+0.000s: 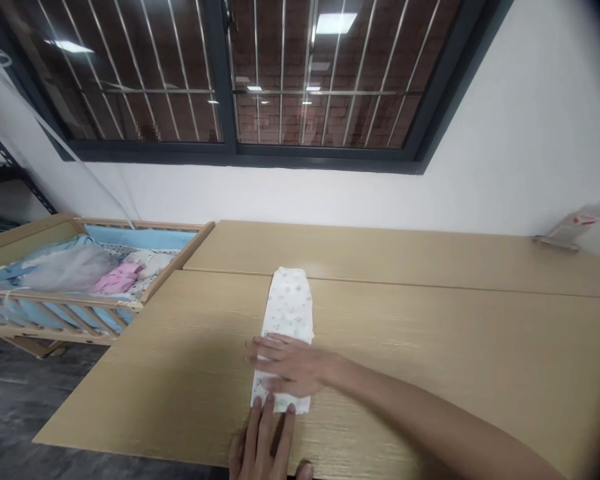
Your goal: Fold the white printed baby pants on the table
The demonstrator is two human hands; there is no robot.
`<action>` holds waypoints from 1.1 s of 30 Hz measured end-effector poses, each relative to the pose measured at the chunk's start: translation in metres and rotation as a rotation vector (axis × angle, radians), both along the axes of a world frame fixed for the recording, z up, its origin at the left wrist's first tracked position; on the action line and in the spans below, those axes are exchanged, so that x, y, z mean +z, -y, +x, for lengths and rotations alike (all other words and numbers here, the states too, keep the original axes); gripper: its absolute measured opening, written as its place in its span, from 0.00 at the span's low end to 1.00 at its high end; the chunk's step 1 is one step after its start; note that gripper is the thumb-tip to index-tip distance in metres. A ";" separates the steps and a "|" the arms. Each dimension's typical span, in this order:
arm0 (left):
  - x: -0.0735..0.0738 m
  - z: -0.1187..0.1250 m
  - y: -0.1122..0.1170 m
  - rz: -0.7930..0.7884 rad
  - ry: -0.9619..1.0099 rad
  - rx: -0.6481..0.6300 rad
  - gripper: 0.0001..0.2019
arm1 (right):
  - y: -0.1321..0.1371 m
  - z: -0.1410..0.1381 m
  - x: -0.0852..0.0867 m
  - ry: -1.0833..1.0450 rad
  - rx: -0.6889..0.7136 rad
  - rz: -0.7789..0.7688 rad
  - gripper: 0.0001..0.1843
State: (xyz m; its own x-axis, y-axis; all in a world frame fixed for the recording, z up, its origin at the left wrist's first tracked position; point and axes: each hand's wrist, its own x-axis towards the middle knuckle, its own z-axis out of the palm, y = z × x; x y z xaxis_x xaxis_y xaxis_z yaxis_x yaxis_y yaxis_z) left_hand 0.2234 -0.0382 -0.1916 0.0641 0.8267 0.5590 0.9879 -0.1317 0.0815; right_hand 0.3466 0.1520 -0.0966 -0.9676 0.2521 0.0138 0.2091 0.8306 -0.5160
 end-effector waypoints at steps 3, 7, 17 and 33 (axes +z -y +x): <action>-0.003 0.001 -0.002 0.002 -0.003 -0.004 0.28 | -0.038 -0.001 -0.004 0.029 -0.092 0.036 0.33; -0.009 0.003 -0.003 0.005 0.006 0.011 0.28 | -0.093 -0.004 -0.013 0.034 -0.230 0.108 0.33; -0.012 0.003 -0.004 0.014 0.009 0.006 0.29 | -0.185 -0.005 -0.030 0.013 -0.461 0.216 0.32; -0.002 0.004 -0.007 0.071 0.003 -0.005 0.26 | -0.194 -0.014 -0.030 0.031 -0.678 0.580 0.33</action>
State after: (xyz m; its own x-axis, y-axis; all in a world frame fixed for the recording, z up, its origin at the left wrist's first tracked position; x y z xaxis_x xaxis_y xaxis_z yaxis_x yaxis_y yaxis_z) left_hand 0.2273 -0.0315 -0.1934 0.0669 0.7847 0.6163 0.9870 -0.1426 0.0745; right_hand 0.3329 0.3460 -0.1263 -0.6150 0.7319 0.2933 0.7573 0.6519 -0.0387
